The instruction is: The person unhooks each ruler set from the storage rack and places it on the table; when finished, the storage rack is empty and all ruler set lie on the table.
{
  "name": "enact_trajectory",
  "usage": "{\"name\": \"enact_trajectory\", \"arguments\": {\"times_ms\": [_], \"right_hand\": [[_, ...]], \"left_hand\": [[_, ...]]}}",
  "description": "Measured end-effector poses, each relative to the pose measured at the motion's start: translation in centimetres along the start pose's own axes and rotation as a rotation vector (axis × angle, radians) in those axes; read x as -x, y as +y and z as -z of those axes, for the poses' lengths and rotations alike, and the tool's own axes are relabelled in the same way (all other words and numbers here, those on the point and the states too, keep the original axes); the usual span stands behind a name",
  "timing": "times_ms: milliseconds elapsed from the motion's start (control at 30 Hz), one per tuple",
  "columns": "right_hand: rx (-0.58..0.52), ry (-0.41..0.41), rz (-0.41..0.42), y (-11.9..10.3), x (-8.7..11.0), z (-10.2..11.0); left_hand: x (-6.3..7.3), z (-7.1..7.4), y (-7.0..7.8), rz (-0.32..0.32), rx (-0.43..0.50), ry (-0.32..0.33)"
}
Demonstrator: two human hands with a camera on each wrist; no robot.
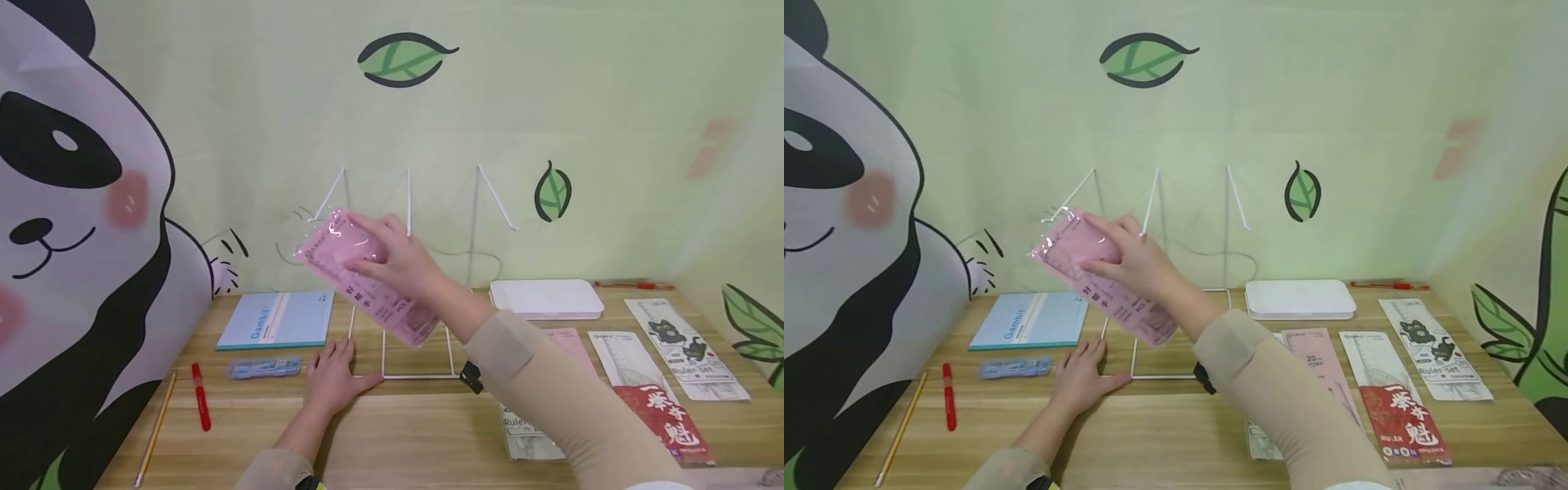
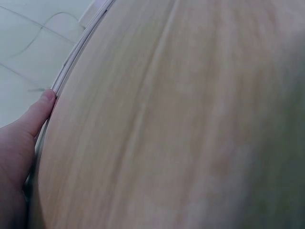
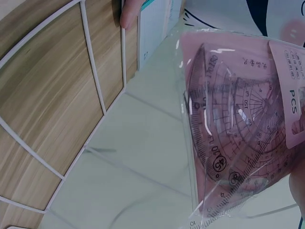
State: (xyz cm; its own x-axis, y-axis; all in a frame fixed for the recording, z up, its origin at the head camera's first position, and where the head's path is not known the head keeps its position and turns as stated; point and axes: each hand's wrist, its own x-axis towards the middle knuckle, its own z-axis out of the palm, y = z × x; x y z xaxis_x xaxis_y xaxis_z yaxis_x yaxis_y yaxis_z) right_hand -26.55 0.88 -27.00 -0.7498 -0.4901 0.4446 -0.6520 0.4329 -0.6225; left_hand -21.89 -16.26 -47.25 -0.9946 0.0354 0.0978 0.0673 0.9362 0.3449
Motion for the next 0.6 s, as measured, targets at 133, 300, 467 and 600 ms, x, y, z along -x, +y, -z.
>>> {"name": "enact_trajectory", "arguments": {"times_ms": [133,300,467,600], "right_hand": [[-0.025,0.011,0.014,-0.7,0.2,-0.2],[-0.033,0.019,0.048,-1.3,0.6,-0.3],[-0.005,0.011,0.112,-1.8,1.1,-0.2],[0.007,-0.021,0.151,-2.1,1.7,0.0]], "left_hand": [[0.1,0.1,0.0,0.002,0.015,0.002],[0.1,0.0,0.0,-0.002,0.016,0.004],[0.0,-0.1,-0.1,-0.001,0.017,-0.004],[0.1,-0.1,-0.1,-0.004,0.013,-0.003]]}}
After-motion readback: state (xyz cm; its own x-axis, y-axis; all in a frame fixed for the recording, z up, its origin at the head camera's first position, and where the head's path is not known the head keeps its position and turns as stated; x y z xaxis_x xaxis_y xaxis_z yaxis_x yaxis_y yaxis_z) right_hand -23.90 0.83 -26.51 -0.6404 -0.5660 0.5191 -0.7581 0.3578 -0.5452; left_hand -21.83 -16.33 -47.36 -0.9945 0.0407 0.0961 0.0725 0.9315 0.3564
